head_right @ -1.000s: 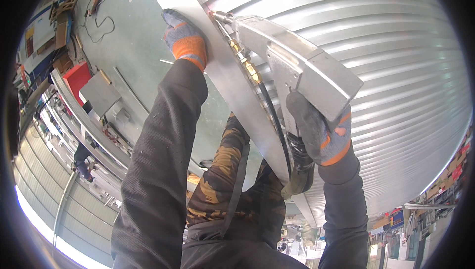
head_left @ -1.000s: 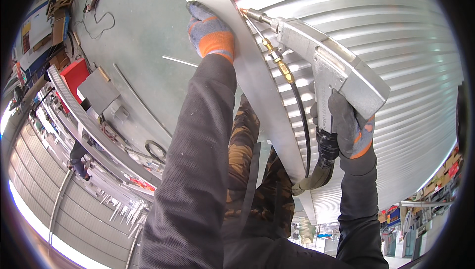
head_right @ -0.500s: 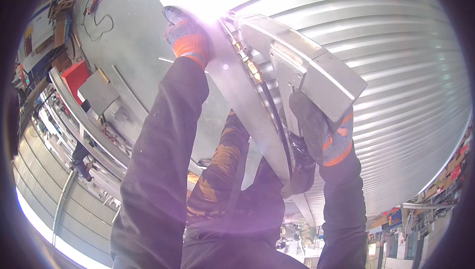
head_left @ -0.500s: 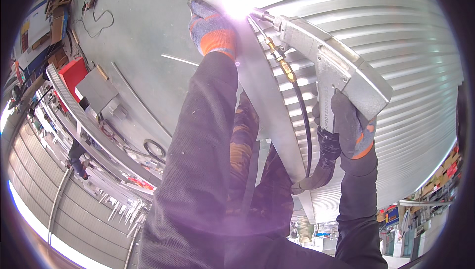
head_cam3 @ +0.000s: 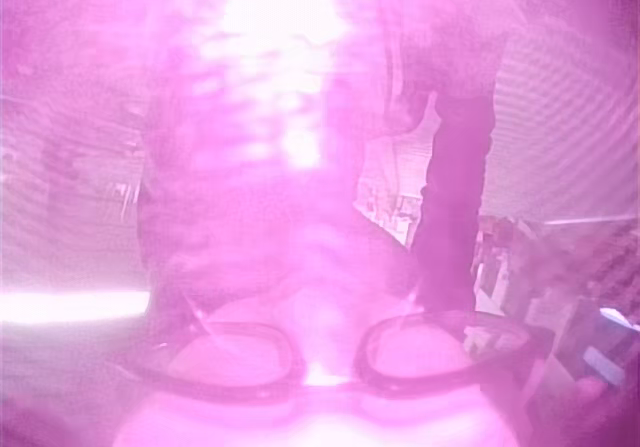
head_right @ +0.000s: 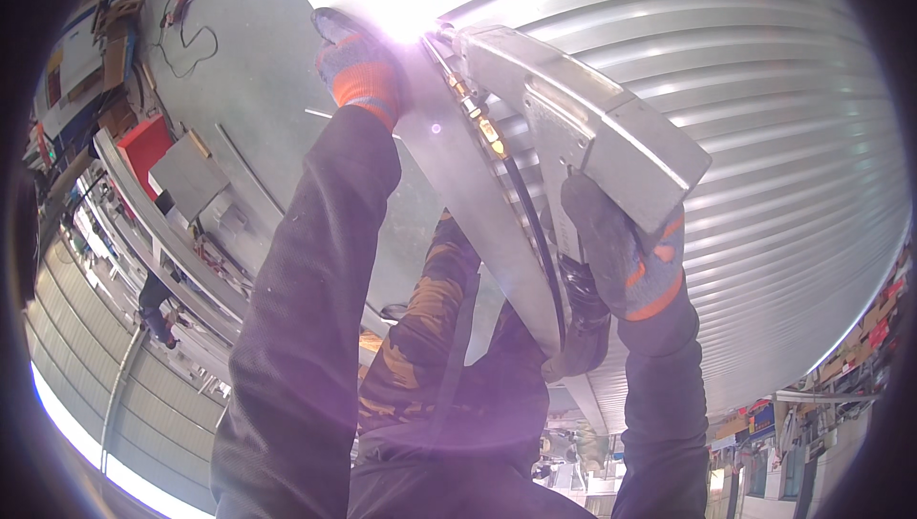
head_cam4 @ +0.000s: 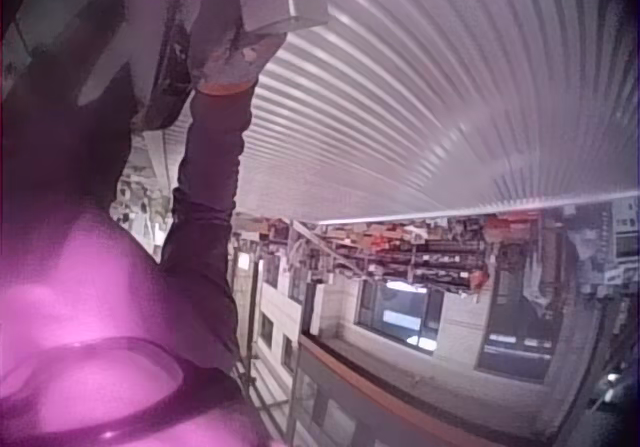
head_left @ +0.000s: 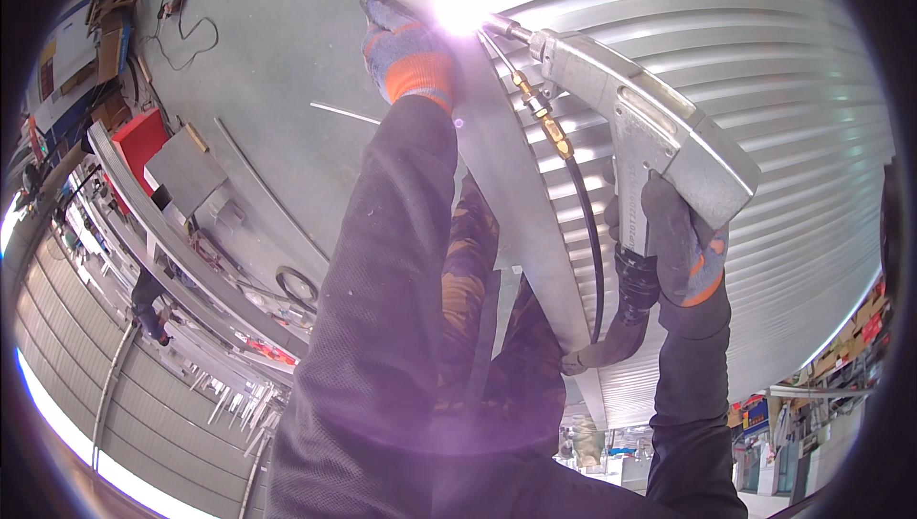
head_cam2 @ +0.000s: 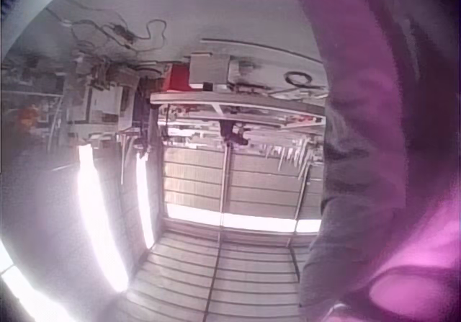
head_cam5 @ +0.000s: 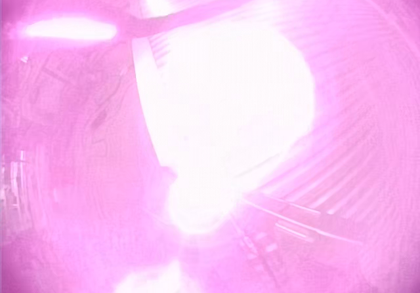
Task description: The person uses a handheld welding tool to join a metal strip to a corrugated metal panel. The person holds the panel steady with one hand while moving the welding tool along the seam with the other, creating a continuous weld.
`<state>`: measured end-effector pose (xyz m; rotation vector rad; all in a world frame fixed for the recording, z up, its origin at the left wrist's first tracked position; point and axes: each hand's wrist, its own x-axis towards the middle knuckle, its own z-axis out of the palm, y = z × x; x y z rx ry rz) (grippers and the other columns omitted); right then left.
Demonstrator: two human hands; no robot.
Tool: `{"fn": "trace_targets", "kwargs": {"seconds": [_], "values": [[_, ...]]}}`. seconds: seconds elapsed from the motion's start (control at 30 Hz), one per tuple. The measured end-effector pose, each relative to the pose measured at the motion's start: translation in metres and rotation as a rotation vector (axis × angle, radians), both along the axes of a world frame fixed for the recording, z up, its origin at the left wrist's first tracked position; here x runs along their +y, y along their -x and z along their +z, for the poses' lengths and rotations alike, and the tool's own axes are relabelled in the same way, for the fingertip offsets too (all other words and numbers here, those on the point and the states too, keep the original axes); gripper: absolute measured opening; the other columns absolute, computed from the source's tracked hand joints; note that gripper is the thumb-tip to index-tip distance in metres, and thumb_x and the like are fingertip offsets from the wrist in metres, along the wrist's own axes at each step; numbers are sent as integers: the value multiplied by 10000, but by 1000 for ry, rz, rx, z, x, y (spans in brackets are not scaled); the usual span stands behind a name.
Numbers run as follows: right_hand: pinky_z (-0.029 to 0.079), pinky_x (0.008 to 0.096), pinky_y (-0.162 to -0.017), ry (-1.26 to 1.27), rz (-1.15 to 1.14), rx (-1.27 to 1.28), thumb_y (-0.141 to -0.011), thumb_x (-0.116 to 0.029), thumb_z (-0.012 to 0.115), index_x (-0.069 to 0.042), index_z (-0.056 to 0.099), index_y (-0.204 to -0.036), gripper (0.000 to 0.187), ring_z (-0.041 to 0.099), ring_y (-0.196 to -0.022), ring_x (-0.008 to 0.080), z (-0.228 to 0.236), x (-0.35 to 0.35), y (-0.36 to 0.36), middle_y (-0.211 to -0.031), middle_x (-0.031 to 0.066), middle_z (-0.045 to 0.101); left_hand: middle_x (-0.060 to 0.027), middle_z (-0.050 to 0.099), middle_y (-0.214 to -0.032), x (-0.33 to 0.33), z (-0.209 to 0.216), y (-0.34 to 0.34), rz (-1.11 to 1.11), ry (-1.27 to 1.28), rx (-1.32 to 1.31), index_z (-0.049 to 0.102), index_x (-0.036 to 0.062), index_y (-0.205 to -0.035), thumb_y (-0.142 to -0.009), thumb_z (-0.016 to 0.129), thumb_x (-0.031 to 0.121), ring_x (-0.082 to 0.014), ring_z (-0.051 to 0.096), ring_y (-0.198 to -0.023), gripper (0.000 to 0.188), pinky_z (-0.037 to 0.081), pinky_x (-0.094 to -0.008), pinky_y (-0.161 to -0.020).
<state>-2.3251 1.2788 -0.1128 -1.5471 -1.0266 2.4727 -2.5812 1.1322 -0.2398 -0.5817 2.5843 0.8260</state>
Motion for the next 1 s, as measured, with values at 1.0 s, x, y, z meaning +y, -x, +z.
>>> {"fn": "trace_targets", "kwargs": {"seconds": [1.0], "values": [[540,299,-589,1,2,84,-969,-352,671,52,633,-1257,498,675,-710,161,-3,17,25,-869,125,717,-121,736,-1026,13,13,3,236,-232,110,695,-10,-1181,-1071,395,543,-284,691,-922,639,521,-367,-857]]}}
